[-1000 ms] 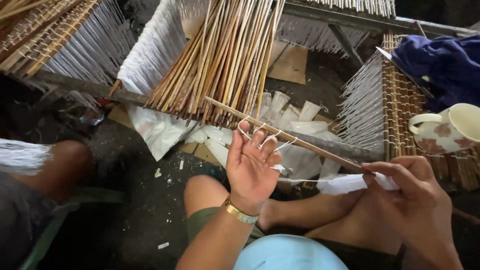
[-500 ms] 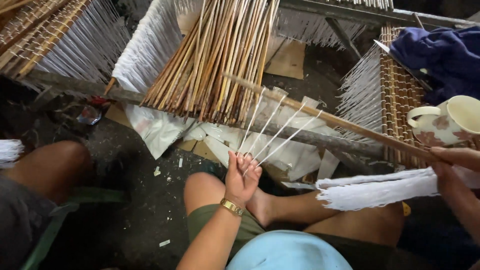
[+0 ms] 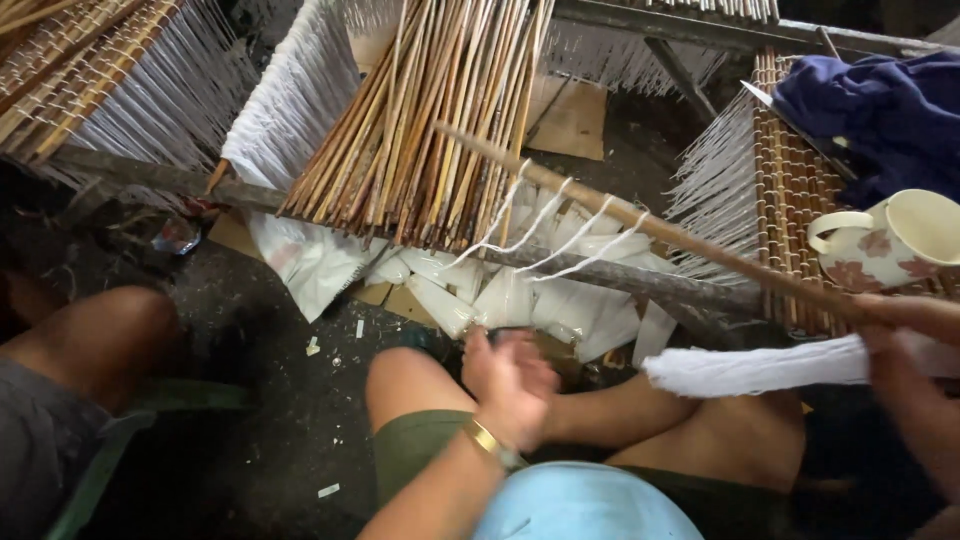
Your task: Tying white fibrous material onto thin wooden rods, likely for candle wicks or incense.
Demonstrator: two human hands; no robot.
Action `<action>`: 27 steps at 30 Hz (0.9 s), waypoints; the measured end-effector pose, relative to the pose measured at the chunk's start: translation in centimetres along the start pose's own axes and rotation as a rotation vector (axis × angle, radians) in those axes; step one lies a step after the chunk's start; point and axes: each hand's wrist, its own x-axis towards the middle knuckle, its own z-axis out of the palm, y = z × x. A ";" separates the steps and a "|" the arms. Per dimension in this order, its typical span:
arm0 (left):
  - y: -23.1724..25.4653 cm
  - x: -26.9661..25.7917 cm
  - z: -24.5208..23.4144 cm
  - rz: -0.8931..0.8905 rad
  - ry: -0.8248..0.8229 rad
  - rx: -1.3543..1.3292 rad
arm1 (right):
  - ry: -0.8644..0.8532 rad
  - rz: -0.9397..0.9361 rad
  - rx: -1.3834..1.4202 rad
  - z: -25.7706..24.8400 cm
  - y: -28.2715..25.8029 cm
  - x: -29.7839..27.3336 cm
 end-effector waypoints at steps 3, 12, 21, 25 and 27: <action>-3.9 -4.9 2.6 0.001 -0.482 0.399 | -0.012 0.055 -0.004 0.1 -5.6 -0.5; -1.6 -7.6 6.3 0.372 -1.021 0.622 | -0.141 -0.144 -0.137 1.8 -8.4 -0.7; -0.6 -14.8 8.9 1.027 -1.031 1.243 | -0.121 -0.171 0.144 2.4 -9.5 -0.6; 0.1 -15.0 8.5 1.042 -0.990 1.349 | -0.019 -0.094 0.058 2.5 -10.2 -0.6; 0.7 -14.4 7.4 1.103 -0.853 1.329 | 0.022 -0.080 0.050 2.7 -10.2 -0.7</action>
